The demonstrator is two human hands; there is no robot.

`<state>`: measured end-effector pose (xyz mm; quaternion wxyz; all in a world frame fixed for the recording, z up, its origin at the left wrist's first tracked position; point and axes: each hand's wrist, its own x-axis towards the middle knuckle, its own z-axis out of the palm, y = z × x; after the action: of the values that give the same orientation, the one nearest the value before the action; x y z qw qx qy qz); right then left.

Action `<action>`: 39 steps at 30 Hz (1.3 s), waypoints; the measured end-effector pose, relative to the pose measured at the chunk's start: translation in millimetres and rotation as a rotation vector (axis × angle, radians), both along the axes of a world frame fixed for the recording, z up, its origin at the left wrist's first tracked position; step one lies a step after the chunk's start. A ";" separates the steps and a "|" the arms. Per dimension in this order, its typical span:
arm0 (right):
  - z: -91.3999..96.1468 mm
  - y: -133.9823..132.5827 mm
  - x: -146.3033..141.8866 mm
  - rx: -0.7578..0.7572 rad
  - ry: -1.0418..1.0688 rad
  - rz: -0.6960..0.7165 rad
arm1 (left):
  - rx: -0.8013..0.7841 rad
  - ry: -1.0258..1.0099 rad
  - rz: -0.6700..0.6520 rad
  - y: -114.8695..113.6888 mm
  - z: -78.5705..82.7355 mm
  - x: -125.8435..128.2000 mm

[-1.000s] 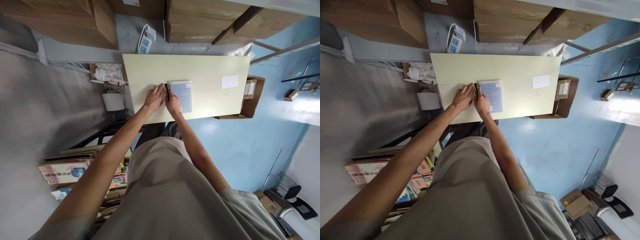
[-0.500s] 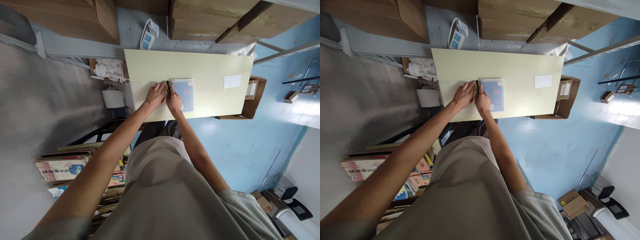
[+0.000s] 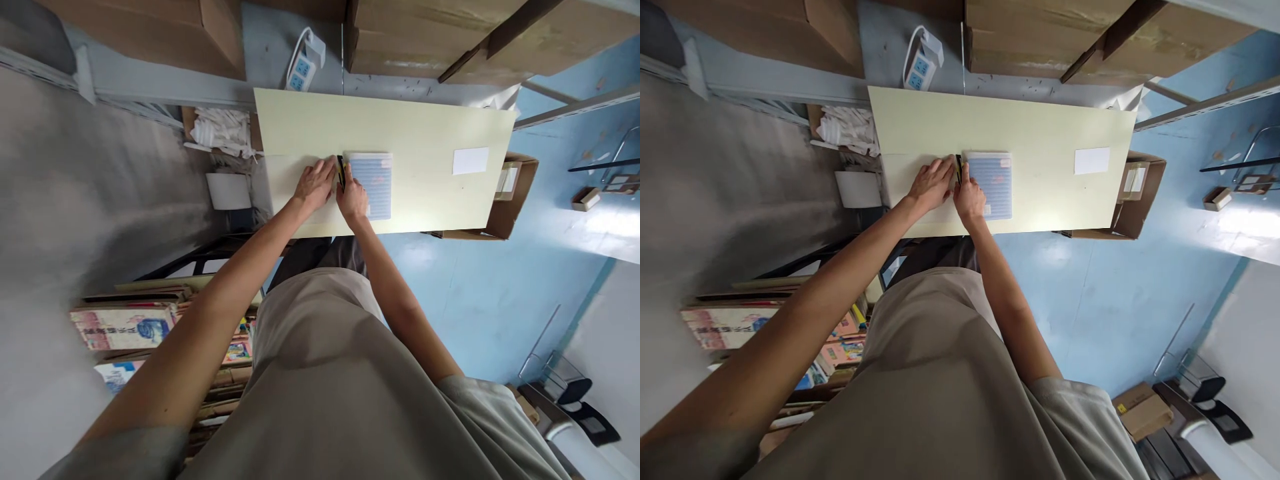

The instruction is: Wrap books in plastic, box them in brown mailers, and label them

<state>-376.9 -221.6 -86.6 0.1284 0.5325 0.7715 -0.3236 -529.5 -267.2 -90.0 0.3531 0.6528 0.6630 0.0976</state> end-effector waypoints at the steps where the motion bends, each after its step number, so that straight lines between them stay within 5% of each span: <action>1: 0.6 -1.0 1.0 0.001 0.001 0.003 | -0.004 0.004 -0.002 0.0 -0.1 0.3; 13: 49.1 -21.0 6.5 -0.055 -0.182 0.016 | -0.032 0.044 -0.014 3.2 8.9 4.6; 24: 60.3 -75.7 56.4 -0.090 -0.152 0.020 | -0.050 0.036 0.054 12.8 -10.1 16.2; 33: 74.4 -119.1 96.9 -0.161 -0.267 0.172 | -0.195 0.108 0.123 26.1 -5.7 27.7; 39: 103.2 -120.9 114.8 -0.181 -0.269 0.183 | -0.154 0.125 0.137 27.1 6.9 40.0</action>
<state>-262.0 -342.6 16.6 0.3065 0.4850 0.7604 -0.3045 -489.5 -240.2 -83.0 0.3525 0.5820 0.7323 0.0293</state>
